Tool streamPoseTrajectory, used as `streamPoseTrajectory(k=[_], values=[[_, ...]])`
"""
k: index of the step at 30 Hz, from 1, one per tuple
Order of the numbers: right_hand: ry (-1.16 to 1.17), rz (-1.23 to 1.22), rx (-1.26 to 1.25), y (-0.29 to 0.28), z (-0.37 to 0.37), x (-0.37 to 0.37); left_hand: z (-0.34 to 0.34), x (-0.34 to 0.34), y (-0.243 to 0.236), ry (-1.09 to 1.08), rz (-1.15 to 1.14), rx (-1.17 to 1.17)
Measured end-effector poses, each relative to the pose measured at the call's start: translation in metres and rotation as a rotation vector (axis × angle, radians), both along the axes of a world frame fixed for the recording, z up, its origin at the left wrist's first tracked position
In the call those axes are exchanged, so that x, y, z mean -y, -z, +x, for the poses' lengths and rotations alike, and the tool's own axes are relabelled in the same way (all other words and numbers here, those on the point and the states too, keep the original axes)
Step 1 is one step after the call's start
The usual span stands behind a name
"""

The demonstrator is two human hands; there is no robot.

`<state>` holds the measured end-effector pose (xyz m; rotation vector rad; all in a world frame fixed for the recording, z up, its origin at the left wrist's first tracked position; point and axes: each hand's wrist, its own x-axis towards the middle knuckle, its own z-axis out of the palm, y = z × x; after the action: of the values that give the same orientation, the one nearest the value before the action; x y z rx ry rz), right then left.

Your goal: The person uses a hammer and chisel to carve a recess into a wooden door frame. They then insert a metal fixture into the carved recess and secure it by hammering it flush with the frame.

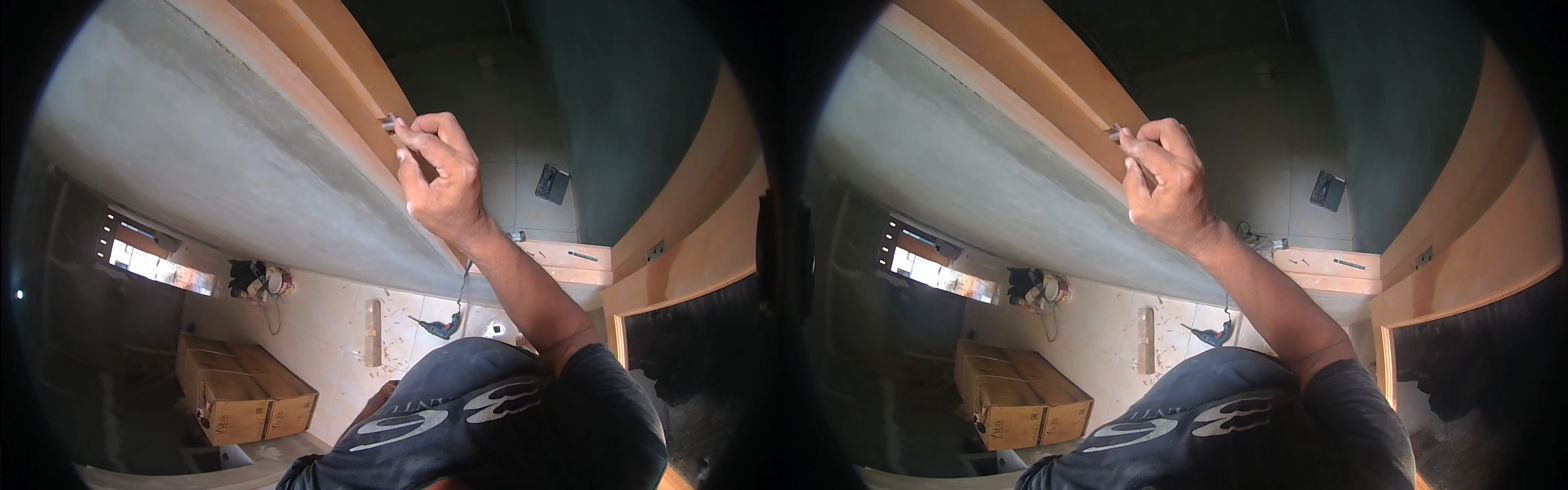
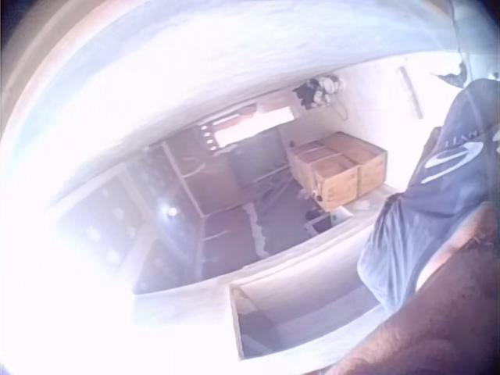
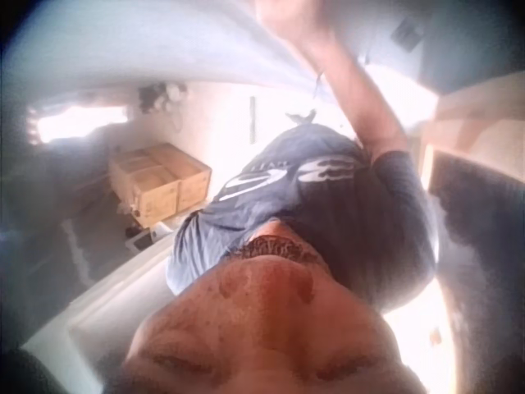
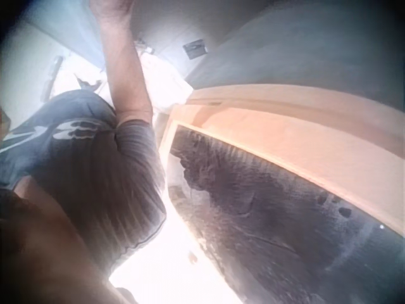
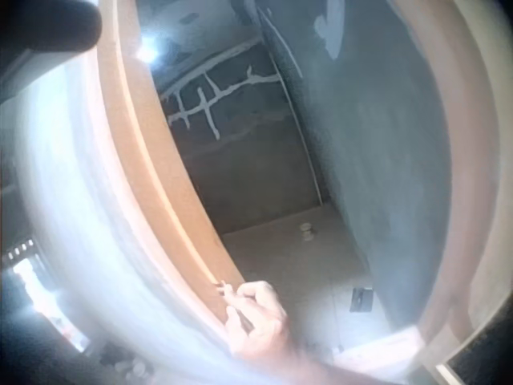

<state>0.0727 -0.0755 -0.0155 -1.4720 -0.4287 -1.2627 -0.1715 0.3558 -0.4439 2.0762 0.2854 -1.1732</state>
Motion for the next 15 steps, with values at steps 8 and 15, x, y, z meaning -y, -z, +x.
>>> streamPoseTrajectory(k=[8,15], values=[[0.088,-0.198,0.067,-0.007,0.002,0.013,0.012,0.010,0.013,-0.004,-0.034,0.017],[-0.199,-0.186,-0.169,-0.020,-0.008,0.036,0.009,0.008,0.025,-0.009,-0.039,0.027]])
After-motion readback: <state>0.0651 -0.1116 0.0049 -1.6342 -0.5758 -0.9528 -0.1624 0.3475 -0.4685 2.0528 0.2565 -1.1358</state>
